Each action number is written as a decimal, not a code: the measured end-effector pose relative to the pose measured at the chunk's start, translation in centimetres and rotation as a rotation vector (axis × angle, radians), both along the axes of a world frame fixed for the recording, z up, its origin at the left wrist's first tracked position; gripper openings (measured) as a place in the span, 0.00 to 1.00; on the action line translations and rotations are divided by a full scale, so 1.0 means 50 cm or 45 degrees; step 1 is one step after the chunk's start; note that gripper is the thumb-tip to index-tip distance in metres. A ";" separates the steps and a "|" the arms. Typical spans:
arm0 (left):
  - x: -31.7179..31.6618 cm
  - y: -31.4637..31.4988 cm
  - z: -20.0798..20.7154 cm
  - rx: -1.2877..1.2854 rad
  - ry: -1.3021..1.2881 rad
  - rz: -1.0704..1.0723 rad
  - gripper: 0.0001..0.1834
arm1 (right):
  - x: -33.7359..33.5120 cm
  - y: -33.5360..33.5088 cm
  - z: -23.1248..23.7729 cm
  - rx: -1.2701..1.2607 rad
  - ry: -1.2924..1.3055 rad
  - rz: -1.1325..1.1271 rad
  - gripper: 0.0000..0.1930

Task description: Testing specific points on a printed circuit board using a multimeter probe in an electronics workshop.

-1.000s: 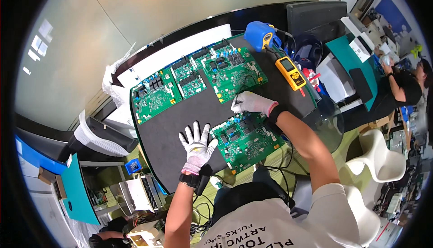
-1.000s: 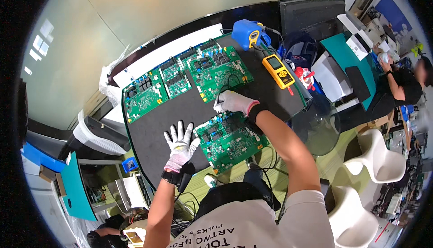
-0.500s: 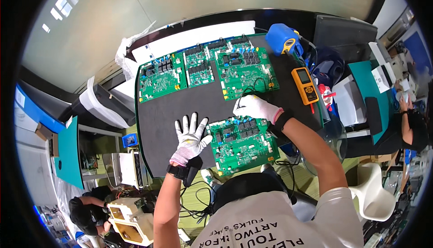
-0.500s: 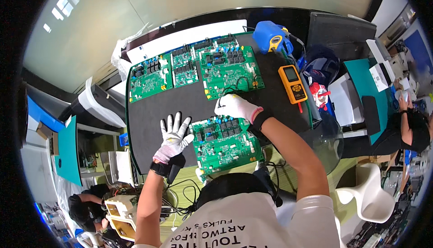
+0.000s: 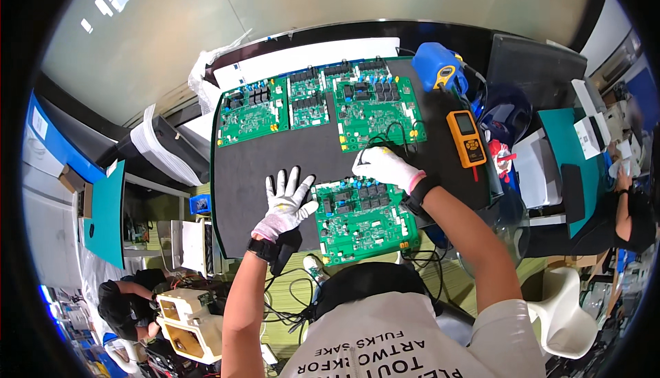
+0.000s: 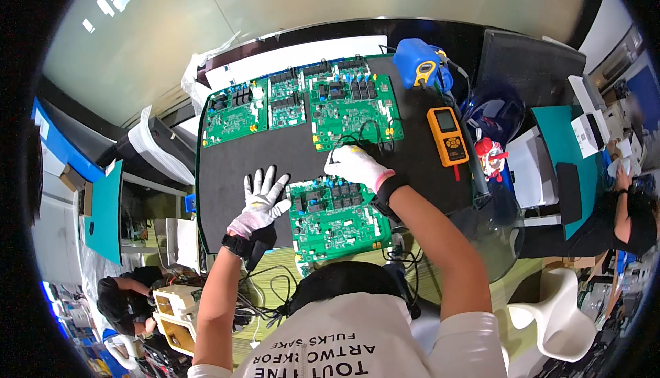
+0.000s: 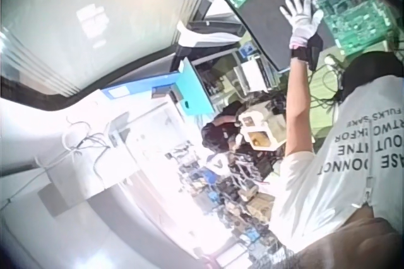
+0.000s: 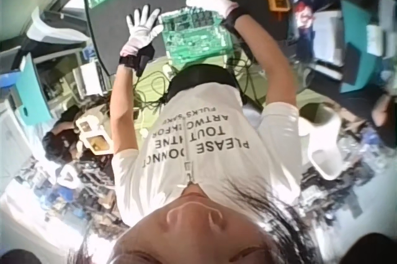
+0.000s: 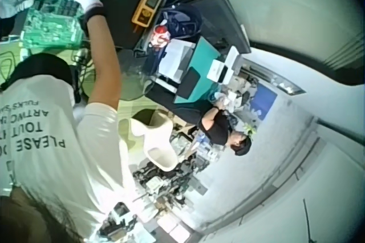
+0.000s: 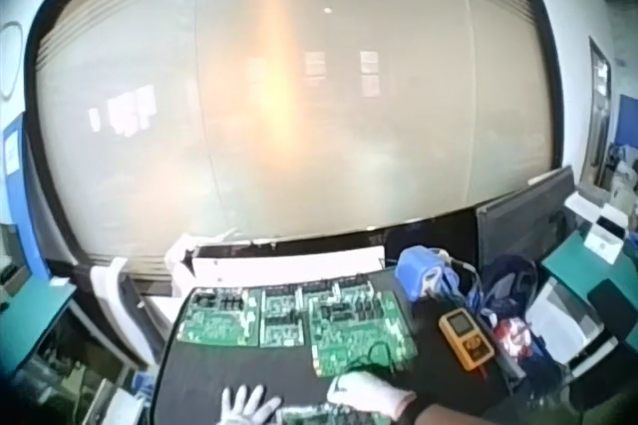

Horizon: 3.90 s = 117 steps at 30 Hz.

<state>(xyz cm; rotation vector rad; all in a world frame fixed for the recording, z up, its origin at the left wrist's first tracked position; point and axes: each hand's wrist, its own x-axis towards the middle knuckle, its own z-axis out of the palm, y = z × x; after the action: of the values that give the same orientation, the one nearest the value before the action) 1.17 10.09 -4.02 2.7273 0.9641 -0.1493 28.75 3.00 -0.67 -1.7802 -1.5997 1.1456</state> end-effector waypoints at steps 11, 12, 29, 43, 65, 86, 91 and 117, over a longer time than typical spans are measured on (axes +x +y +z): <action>-0.005 0.001 -0.001 -0.001 0.000 0.010 0.39 | 0.007 -0.005 -0.009 0.045 0.213 -0.045 0.12; -0.005 0.001 -0.004 0.003 -0.004 0.006 0.39 | 0.007 -0.006 -0.010 0.048 0.227 -0.059 0.12; -0.003 0.000 0.006 0.020 -0.026 -0.011 0.37 | 0.001 -0.007 0.011 0.141 0.031 0.021 0.12; -0.012 0.001 -0.004 0.076 -0.046 -0.037 0.38 | 0.002 0.000 -0.008 0.184 0.018 0.056 0.12; 0.000 0.002 0.000 0.011 0.014 -0.005 0.39 | 0.002 -0.027 0.015 0.162 0.044 -0.090 0.16; 0.002 -0.006 0.005 0.038 -0.101 -0.006 0.37 | 0.002 -0.016 -0.015 0.217 -0.065 -0.029 0.11; -0.005 -0.013 0.019 0.010 -0.161 0.030 0.38 | -0.005 -0.005 -0.020 0.168 -0.045 -0.032 0.12; -0.011 -0.007 -0.022 0.153 -0.278 0.009 0.35 | -0.004 -0.026 -0.021 0.304 0.063 -0.096 0.11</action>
<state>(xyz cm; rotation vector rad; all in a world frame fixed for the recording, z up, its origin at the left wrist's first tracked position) 0.63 9.75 -5.10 2.7730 0.9479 0.2101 28.55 1.70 -1.70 -1.6303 -1.5554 0.9151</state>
